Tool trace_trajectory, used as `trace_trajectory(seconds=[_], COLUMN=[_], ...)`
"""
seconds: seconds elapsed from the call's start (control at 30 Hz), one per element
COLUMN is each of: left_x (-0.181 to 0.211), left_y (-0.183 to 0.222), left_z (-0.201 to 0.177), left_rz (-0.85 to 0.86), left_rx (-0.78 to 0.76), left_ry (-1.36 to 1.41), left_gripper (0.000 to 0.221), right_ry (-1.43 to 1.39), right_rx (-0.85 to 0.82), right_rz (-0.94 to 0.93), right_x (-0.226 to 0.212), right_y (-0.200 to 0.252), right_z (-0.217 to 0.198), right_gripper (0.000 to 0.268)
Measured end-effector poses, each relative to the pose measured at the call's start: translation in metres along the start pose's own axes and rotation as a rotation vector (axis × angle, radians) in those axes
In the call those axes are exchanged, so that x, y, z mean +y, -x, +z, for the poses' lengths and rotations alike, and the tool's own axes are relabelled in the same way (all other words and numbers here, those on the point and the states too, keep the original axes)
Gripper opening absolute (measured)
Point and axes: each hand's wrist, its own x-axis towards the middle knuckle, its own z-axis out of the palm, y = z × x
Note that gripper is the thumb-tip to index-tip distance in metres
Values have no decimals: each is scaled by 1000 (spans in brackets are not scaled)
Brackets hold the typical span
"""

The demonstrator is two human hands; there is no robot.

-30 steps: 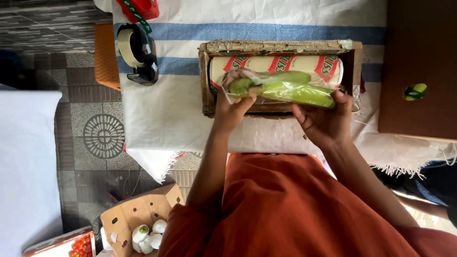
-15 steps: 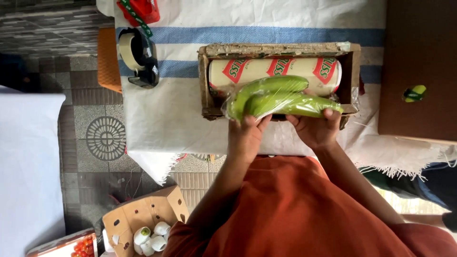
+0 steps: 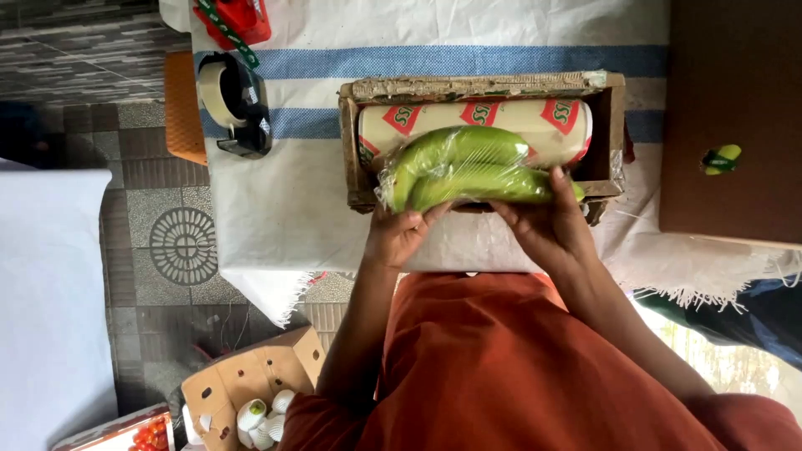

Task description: Wrapping bunches of bananas in plastic film using a manual dispenser and organizing them in a box.

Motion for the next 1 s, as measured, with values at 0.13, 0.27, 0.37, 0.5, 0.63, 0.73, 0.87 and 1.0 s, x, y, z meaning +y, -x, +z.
trace_trajectory(seconds=[0.13, 0.27, 0.37, 0.5, 0.63, 0.73, 0.87, 1.0], left_x=[4, 7, 15, 24, 52, 66, 78, 96], left_y=[-3, -14, -22, -40, -46, -53, -53, -58], left_z=[-15, -25, -39, -34, -29, -29, 22, 32], left_rz=[-1, -49, -43, -22, -39, -64, -229, -87], left_rx=[-66, -124, -183, -256, -303, -386, -458, -623], left_ry=[-56, -26, -140, -209, -430, -577, -470, -644], left_gripper=[75, 73, 78, 84, 80, 81, 71, 43], right_ry=[83, 79, 6, -59, -100, -125, -49, -52], right_rx=[54, 121, 151, 160, 71, 56, 102, 108], right_rz=[20, 32, 17, 41, 97, 137, 144, 152], right_x=[10, 9, 12, 14, 10, 16, 31, 44], right_y=[19, 5, 4, 7, -7, -4, 10, 3], right_z=[22, -13, -27, -6, -22, -13, 64, 64], right_gripper=[50, 31, 42, 51, 58, 45, 52, 53])
